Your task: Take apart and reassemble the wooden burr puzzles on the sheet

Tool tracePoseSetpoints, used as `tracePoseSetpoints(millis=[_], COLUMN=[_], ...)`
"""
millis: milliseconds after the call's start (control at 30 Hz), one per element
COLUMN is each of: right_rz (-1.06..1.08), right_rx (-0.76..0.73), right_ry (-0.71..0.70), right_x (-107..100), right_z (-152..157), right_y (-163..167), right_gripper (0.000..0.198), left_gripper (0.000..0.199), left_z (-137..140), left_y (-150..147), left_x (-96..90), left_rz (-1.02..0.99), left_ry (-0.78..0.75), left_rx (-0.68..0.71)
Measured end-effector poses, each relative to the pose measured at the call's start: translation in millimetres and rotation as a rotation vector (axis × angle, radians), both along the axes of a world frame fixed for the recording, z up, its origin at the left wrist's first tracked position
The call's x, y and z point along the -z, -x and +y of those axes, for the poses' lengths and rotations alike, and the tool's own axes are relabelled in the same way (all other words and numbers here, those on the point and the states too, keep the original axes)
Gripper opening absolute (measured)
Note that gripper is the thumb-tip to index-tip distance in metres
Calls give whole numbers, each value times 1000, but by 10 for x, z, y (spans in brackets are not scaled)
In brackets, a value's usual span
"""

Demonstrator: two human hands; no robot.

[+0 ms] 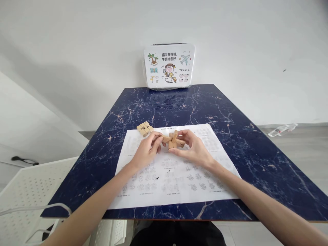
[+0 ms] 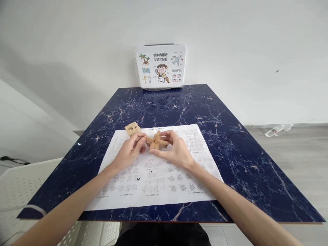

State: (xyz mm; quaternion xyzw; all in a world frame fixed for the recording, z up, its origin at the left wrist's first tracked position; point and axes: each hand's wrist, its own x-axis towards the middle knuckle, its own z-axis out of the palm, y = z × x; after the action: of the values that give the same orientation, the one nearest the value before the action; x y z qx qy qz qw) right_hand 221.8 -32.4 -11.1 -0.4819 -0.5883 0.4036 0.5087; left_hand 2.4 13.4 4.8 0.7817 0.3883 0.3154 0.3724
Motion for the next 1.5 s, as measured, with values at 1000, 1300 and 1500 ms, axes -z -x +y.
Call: tracePoseSetpoints(millis=[1000,1300,1500], right_rz=[-483,-635,-576], right_rx=[773,184,148], right_ry=[-472,-460,-347], right_x=[-75,-5,15], right_z=[223,58,57], right_y=[-676,-296,-288], right_gripper=[27,9,11], left_gripper=[13,13,39], left_z=[79,397,494], left_y=[71,292,308], left_x=[-12,73,193], left_rz=[-120,-30,160], left_ry=[-182,-458,-521], left_rx=[-259,-551,-454])
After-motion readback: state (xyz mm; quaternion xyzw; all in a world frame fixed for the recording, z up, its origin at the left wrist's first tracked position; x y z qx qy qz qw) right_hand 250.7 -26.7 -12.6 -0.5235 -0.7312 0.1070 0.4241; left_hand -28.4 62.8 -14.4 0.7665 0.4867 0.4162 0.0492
